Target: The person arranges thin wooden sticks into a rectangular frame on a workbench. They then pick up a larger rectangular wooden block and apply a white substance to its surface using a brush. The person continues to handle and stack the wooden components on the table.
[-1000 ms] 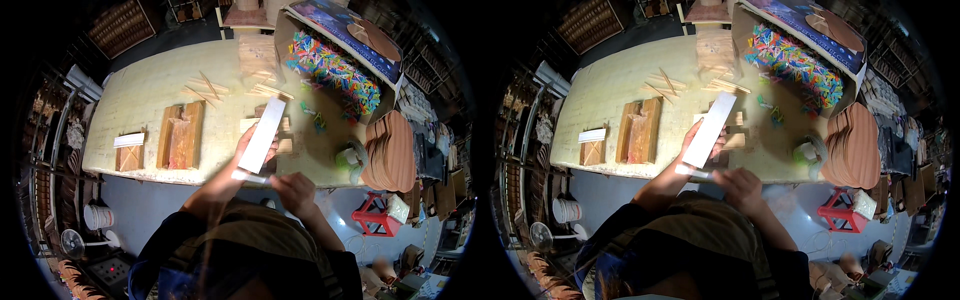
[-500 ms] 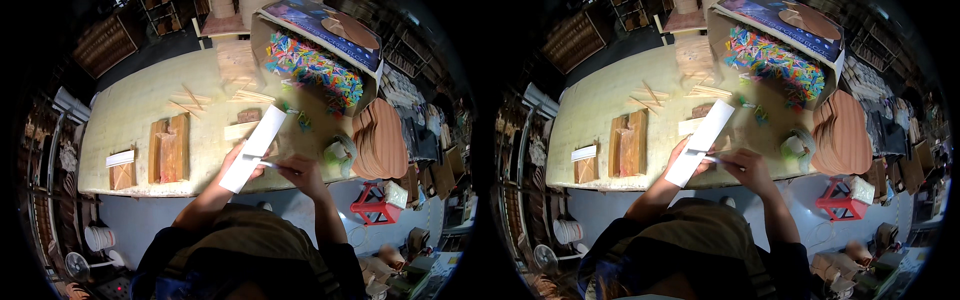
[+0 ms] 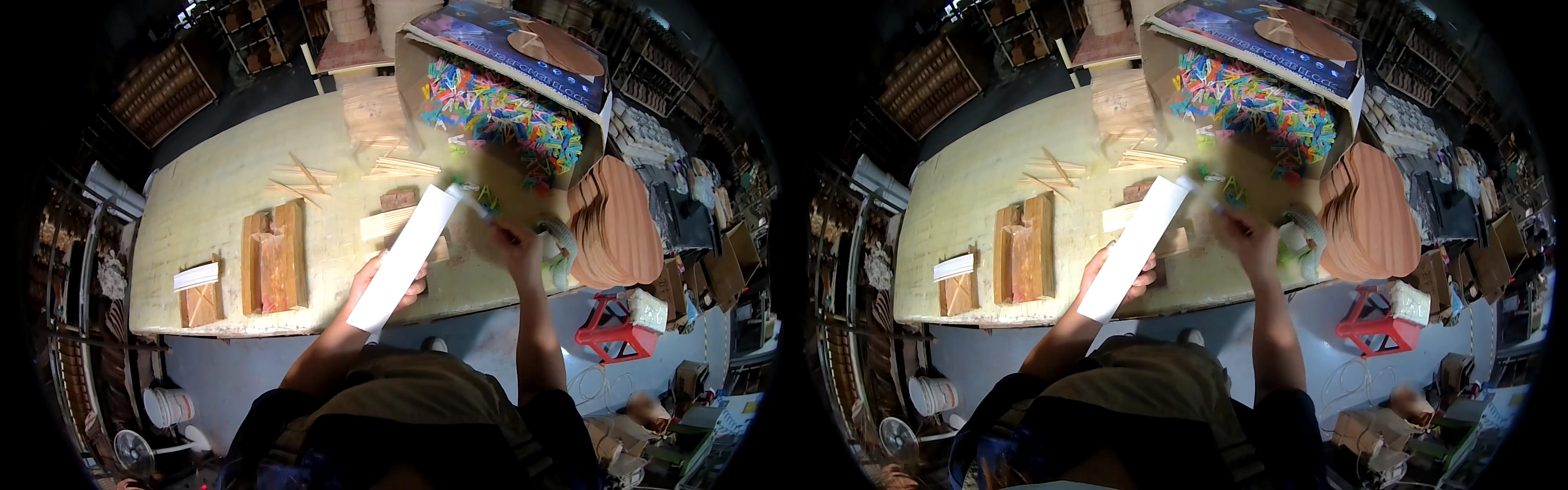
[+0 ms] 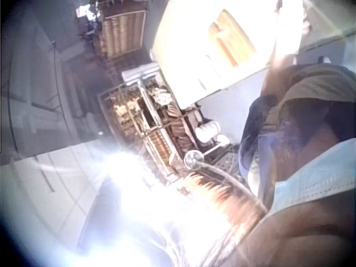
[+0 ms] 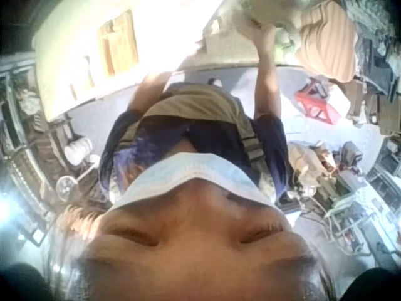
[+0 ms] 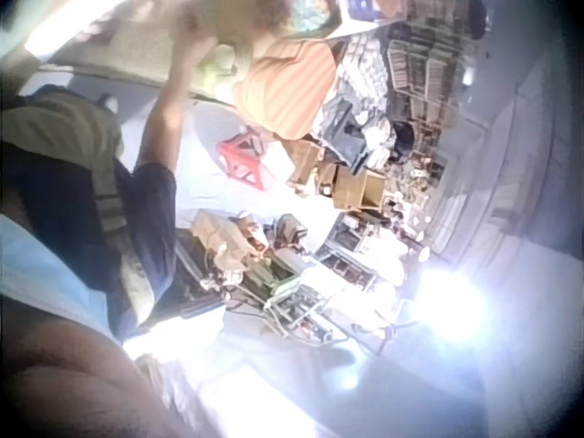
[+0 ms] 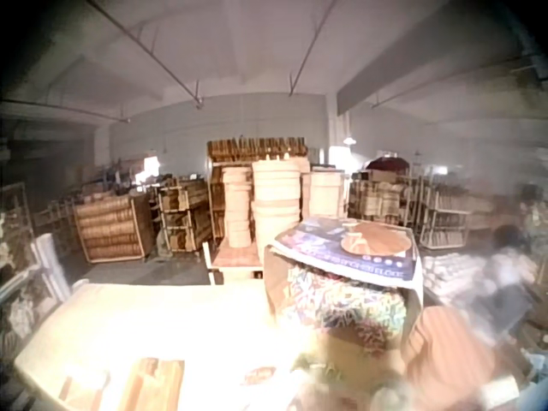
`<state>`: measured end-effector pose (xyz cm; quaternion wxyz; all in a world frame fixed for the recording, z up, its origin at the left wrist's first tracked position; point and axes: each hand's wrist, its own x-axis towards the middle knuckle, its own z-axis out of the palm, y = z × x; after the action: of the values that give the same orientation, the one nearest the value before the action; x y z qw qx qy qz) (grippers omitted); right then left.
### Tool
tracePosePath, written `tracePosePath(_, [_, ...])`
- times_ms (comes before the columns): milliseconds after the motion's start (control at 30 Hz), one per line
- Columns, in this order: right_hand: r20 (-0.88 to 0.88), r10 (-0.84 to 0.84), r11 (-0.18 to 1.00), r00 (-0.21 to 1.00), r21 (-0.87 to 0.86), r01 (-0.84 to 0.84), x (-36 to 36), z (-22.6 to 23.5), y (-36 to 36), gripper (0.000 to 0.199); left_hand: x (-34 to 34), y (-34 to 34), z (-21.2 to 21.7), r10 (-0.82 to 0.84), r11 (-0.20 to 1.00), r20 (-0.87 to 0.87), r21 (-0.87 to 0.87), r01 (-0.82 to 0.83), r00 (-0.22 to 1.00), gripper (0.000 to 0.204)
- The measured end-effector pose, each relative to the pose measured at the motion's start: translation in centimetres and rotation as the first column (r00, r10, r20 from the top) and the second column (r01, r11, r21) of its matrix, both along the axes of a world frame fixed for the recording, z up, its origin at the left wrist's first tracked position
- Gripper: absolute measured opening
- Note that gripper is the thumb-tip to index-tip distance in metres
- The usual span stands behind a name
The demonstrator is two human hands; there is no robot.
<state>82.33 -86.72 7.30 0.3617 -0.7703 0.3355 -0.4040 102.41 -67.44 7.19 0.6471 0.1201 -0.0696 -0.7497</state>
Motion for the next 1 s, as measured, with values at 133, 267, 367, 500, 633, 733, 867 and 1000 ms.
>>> tracePosePath(133, [0.062,0.069,0.998,0.996,-0.005,-0.068,0.8,2.4,1.5,0.016,0.7,0.4,-0.7,0.001,1.000,0.036,-0.026,-0.001,0.999,0.058])
tracePosePath(267, [0.062,-0.009,0.988,0.998,0.151,0.000,0.7,-0.5,0.0,0.016,0.8,0.2,-0.5,-0.010,1.000,0.122,-0.019,0.012,0.992,0.058])
tracePosePath(367, [0.086,-0.037,0.974,0.996,0.226,0.016,1.0,-0.5,-0.3,0.017,1.0,0.6,-0.9,0.022,0.997,0.121,-0.080,-0.012,0.992,0.058])
tracePosePath(500, [0.070,0.024,0.957,0.997,0.286,-0.043,2.4,-0.3,2.0,0.020,2.2,1.9,-1.2,0.048,0.999,0.133,-0.004,-0.048,0.990,0.058])
tracePosePath(633, [0.314,-0.221,0.773,0.923,0.633,-0.030,2.8,-1.2,1.6,0.024,4.8,5.0,-0.8,0.256,0.966,0.028,-0.054,-0.254,0.966,0.059])
tracePosePath(733, [0.280,-0.196,0.873,0.940,0.485,0.038,-0.3,-2.9,1.7,0.034,8.9,9.1,-0.3,0.524,0.850,-0.057,-0.019,-0.526,0.850,0.057])
tracePosePath(867, [0.246,-0.209,0.855,0.946,0.515,0.055,-1.8,-3.1,4.0,0.032,16.1,19.1,-2.7,0.771,0.618,-0.079,-0.143,-0.773,0.632,0.055])
tracePosePath(1000, [0.271,-0.257,0.821,0.927,0.567,0.062,-0.6,-2.8,6.9,0.026,22.7,29.8,-8.8,0.981,0.184,0.080,-0.067,-0.981,0.178,0.045])
